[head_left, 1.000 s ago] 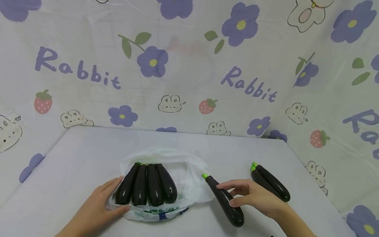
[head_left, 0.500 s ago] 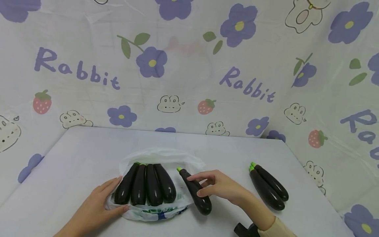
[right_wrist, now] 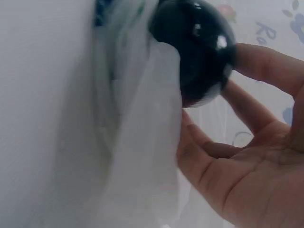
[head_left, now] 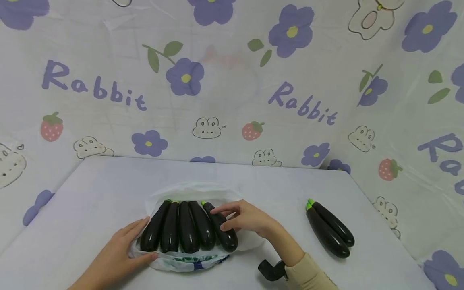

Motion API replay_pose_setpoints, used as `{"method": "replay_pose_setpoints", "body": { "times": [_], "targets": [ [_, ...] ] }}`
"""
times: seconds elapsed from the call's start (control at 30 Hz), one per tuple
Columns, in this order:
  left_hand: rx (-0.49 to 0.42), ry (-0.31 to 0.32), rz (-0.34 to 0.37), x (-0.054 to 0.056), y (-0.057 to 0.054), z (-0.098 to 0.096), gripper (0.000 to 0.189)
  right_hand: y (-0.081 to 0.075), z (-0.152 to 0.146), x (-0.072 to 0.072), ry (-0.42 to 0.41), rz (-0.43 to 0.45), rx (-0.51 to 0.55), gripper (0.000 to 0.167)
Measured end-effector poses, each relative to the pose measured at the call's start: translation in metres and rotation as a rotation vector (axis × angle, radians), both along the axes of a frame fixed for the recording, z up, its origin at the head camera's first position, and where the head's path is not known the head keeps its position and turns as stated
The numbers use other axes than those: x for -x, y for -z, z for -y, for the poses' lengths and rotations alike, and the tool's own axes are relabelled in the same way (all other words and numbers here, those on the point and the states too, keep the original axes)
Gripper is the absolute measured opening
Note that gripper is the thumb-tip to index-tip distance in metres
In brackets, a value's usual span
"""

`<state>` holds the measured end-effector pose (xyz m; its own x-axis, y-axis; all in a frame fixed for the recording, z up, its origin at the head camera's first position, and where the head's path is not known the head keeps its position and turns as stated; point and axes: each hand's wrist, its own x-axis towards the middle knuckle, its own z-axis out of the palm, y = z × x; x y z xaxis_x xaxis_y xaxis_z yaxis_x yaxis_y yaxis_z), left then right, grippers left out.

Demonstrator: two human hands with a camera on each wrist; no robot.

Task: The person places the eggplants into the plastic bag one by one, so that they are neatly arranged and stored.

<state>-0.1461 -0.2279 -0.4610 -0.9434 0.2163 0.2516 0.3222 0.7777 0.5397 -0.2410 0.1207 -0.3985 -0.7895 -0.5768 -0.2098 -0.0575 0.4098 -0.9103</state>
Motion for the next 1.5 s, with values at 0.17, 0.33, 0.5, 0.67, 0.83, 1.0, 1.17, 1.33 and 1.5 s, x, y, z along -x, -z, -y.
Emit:
{"method": "replay_pose_setpoints", "body": {
  "times": [0.17, 0.33, 0.5, 0.67, 0.83, 1.0, 1.17, 1.33, 1.5],
  "targets": [
    [0.003, -0.001, 0.005, -0.001, 0.000, -0.002, 0.093, 0.002, 0.001, 0.003, 0.012, 0.000, -0.033, 0.043],
    [0.006, -0.007, 0.014, -0.002, -0.001, -0.001, 0.093, 0.009, 0.006, 0.010, 0.068, -0.023, 0.015, 0.044],
    [0.007, -0.001, -0.010, -0.001, -0.003, -0.001, 0.092, 0.015, 0.009, 0.014, 0.107, -0.057, 0.028, 0.044],
    [0.007, -0.003, -0.012, -0.001, -0.003, -0.001, 0.092, 0.016, 0.010, 0.015, 0.104, -0.061, 0.028, 0.043],
    [0.011, -0.007, 0.011, -0.002, -0.002, -0.001, 0.093, 0.017, 0.010, 0.014, 0.097, -0.058, 0.016, 0.043],
    [0.011, -0.008, 0.015, -0.001, -0.001, -0.001, 0.093, 0.019, 0.010, 0.015, 0.091, -0.058, 0.023, 0.043],
    [0.012, -0.004, -0.001, -0.001, 0.000, 0.000, 0.092, 0.020, 0.011, 0.014, 0.090, -0.060, 0.024, 0.042],
    [0.017, -0.002, -0.010, -0.002, 0.000, 0.000, 0.091, 0.020, 0.011, 0.014, 0.097, -0.068, 0.018, 0.042],
    [0.014, -0.002, -0.003, -0.003, -0.001, -0.001, 0.091, 0.021, 0.012, 0.013, 0.100, -0.064, 0.018, 0.042]
  ]
}}
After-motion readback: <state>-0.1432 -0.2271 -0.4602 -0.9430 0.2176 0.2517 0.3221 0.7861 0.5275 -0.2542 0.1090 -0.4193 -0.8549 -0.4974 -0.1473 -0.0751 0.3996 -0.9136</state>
